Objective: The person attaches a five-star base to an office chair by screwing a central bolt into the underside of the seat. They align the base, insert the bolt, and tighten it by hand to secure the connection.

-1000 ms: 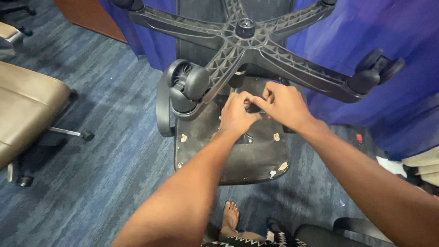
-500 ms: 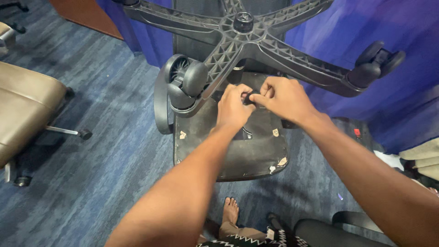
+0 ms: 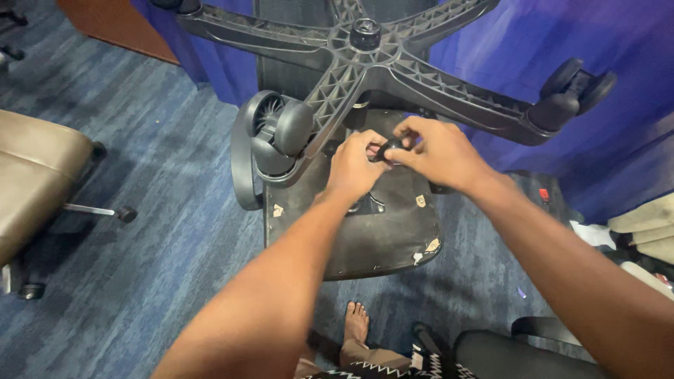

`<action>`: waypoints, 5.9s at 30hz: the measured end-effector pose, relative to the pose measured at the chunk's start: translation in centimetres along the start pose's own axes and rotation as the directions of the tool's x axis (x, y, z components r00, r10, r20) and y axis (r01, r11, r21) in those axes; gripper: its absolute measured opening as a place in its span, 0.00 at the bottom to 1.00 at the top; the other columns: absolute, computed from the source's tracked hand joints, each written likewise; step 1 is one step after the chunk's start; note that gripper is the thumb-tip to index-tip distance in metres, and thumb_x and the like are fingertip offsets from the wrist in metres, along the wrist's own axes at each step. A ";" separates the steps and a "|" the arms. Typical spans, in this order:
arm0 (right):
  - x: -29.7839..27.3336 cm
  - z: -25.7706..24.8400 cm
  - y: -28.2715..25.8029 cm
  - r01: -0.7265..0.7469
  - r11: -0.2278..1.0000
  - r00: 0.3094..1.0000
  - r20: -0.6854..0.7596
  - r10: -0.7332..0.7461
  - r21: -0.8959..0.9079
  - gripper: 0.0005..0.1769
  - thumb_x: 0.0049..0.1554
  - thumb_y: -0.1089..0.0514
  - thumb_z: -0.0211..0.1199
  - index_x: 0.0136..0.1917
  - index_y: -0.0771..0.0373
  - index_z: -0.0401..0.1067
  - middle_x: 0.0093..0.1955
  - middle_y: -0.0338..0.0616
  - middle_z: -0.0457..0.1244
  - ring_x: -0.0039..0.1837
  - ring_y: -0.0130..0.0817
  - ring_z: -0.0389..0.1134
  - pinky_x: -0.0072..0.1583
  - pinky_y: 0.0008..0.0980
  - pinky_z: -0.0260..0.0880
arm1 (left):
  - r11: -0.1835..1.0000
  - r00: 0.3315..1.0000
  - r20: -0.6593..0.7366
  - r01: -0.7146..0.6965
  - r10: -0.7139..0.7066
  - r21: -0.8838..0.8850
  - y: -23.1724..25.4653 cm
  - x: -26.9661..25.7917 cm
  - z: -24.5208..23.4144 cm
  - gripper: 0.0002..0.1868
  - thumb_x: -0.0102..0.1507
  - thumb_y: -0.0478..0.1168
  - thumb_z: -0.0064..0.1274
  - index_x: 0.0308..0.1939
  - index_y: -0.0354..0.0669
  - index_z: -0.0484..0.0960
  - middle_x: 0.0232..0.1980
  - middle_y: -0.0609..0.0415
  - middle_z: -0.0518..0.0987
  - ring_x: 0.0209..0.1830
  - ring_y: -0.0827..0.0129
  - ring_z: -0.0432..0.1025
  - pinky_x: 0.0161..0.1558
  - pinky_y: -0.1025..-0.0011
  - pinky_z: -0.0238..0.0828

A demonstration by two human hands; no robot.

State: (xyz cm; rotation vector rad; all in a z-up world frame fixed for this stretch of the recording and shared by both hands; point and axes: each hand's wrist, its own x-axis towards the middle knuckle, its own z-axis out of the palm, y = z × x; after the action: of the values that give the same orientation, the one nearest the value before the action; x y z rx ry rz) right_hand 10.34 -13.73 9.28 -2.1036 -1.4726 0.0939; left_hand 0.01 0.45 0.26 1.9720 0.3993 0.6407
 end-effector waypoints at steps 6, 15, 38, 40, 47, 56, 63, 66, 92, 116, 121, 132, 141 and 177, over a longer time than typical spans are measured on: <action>0.1 0.8 -1.3 -0.255 0.964 0.966 0.024 0.257 -0.072 0.19 0.52 0.47 0.73 0.48 0.64 0.77 0.37 0.48 0.72 0.40 0.37 0.74 0.45 0.37 0.71 | 0.997 0.994 -0.092 -0.069 0.066 -0.039 0.3 -0.8 0.4 0.27 0.45 0.32 0.71 0.46 0.44 0.79 0.45 0.51 0.81 0.48 0.62 0.78 0.51 0.66 0.75; 0.3 -0.2 -1.5 -0.119 0.993 0.993 0.013 0.119 -0.024 0.18 0.49 0.48 0.70 0.50 0.58 0.78 0.38 0.45 0.71 0.39 0.36 0.74 0.44 0.34 0.71 | 0.996 1.000 0.009 0.001 0.000 -0.086 0.9 -0.2 0.0 0.27 0.47 0.33 0.71 0.48 0.45 0.78 0.46 0.56 0.82 0.46 0.67 0.79 0.46 0.68 0.77; -0.1 -0.2 -0.3 -0.166 0.979 0.985 0.036 0.171 -0.117 0.20 0.51 0.45 0.71 0.48 0.62 0.79 0.36 0.48 0.70 0.39 0.41 0.74 0.44 0.37 0.71 | 0.992 0.997 0.012 -0.070 0.071 -0.108 -0.3 -0.4 1.3 0.23 0.49 0.32 0.67 0.48 0.43 0.80 0.45 0.54 0.82 0.48 0.65 0.79 0.52 0.67 0.75; 0.1 0.0 -0.3 -0.301 0.924 0.949 0.016 0.313 -0.238 0.27 0.56 0.38 0.74 0.42 0.66 0.79 0.38 0.50 0.71 0.42 0.44 0.74 0.48 0.38 0.72 | 0.997 0.994 -0.110 0.003 0.006 0.083 0.3 -0.7 2.1 0.24 0.46 0.33 0.73 0.44 0.39 0.81 0.44 0.45 0.80 0.47 0.60 0.77 0.50 0.65 0.74; -1.1 -0.3 -0.6 -0.127 0.990 0.989 0.071 0.131 -0.066 0.24 0.48 0.44 0.69 0.52 0.62 0.76 0.38 0.47 0.71 0.41 0.43 0.75 0.44 0.39 0.72 | 0.994 0.998 0.063 -0.023 0.030 -0.107 -0.1 0.1 0.9 0.25 0.48 0.34 0.69 0.49 0.46 0.80 0.45 0.56 0.83 0.49 0.66 0.79 0.52 0.68 0.74; -0.9 -0.1 -0.5 -0.097 0.991 0.995 0.028 0.101 -0.096 0.25 0.47 0.42 0.70 0.49 0.64 0.74 0.36 0.49 0.71 0.40 0.47 0.74 0.43 0.42 0.71 | 1.000 0.999 0.016 -0.029 0.029 0.009 -1.1 -0.3 0.7 0.23 0.49 0.35 0.71 0.47 0.44 0.83 0.47 0.51 0.82 0.48 0.65 0.79 0.52 0.68 0.76; -0.2 0.3 -0.9 -0.311 0.900 0.931 0.089 0.353 -0.306 0.31 0.57 0.32 0.68 0.42 0.65 0.79 0.38 0.52 0.71 0.43 0.47 0.74 0.49 0.41 0.72 | 0.997 0.995 0.060 0.079 -0.078 -0.008 -0.1 -1.1 1.0 0.25 0.48 0.36 0.71 0.47 0.40 0.81 0.47 0.50 0.85 0.51 0.61 0.78 0.52 0.66 0.74; -0.5 -0.2 -0.8 -0.189 0.966 0.973 0.096 0.208 -0.179 0.28 0.52 0.36 0.70 0.48 0.64 0.77 0.37 0.50 0.71 0.41 0.46 0.74 0.45 0.42 0.71 | 0.997 0.985 0.172 0.045 -0.032 -0.070 -0.2 -1.0 0.7 0.23 0.50 0.35 0.68 0.49 0.42 0.82 0.48 0.51 0.86 0.53 0.61 0.81 0.54 0.66 0.75; -0.7 -1.5 0.2 -0.280 0.956 0.940 0.178 0.291 -0.084 0.23 0.55 0.41 0.66 0.42 0.65 0.75 0.31 0.45 0.70 0.35 0.37 0.74 0.41 0.36 0.72 | 0.994 0.995 -0.025 -0.094 0.092 -0.063 0.8 -0.9 1.6 0.22 0.51 0.37 0.71 0.46 0.44 0.78 0.47 0.52 0.83 0.50 0.60 0.81 0.53 0.65 0.77; 0.0 -0.9 -0.1 -0.055 0.989 0.993 0.092 0.068 -0.137 0.23 0.49 0.43 0.70 0.47 0.63 0.74 0.34 0.48 0.70 0.37 0.44 0.73 0.41 0.42 0.71 | 0.998 0.994 0.101 0.049 -0.044 -0.042 -0.2 0.5 0.8 0.27 0.48 0.35 0.71 0.50 0.48 0.79 0.46 0.56 0.83 0.48 0.65 0.80 0.51 0.67 0.76; 0.6 -0.4 -0.1 -0.308 0.935 0.939 0.104 0.329 -0.175 0.24 0.58 0.42 0.67 0.43 0.67 0.74 0.34 0.48 0.70 0.40 0.41 0.75 0.46 0.39 0.73 | 0.997 0.989 -0.125 -0.070 0.075 0.040 0.3 -0.3 1.3 0.29 0.43 0.35 0.77 0.43 0.40 0.78 0.48 0.47 0.78 0.49 0.61 0.76 0.49 0.64 0.73; 0.0 -0.7 0.6 -0.261 0.958 0.959 0.085 0.271 -0.119 0.23 0.52 0.42 0.69 0.45 0.65 0.74 0.36 0.49 0.70 0.39 0.44 0.73 0.44 0.40 0.71 | 0.997 0.999 0.043 0.031 -0.028 -0.065 0.6 0.4 2.0 0.27 0.46 0.34 0.71 0.48 0.45 0.78 0.46 0.56 0.82 0.48 0.66 0.78 0.51 0.67 0.74; -0.5 -1.3 2.2 -0.160 0.983 0.982 0.082 0.167 -0.087 0.25 0.51 0.42 0.70 0.53 0.61 0.75 0.38 0.48 0.71 0.42 0.43 0.74 0.46 0.39 0.71 | 0.996 0.997 0.034 0.071 -0.073 0.053 2.0 0.1 2.4 0.23 0.48 0.35 0.72 0.46 0.48 0.81 0.43 0.58 0.83 0.44 0.68 0.78 0.49 0.67 0.74; 1.9 3.0 -5.6 -0.571 0.732 0.777 0.041 0.628 -0.372 0.28 0.62 0.34 0.63 0.45 0.63 0.77 0.43 0.56 0.70 0.52 0.57 0.71 0.55 0.49 0.69 | 0.991 0.991 -0.039 -0.127 0.125 -0.042 -3.2 -0.1 0.6 0.22 0.53 0.35 0.69 0.49 0.41 0.78 0.50 0.44 0.79 0.55 0.43 0.74 0.52 0.53 0.71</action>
State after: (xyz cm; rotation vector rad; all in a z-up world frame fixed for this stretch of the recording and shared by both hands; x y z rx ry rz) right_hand 5.25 -9.58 9.98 -2.8626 -0.8566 0.2819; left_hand 0.21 1.45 -2.82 1.9569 0.2820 0.7602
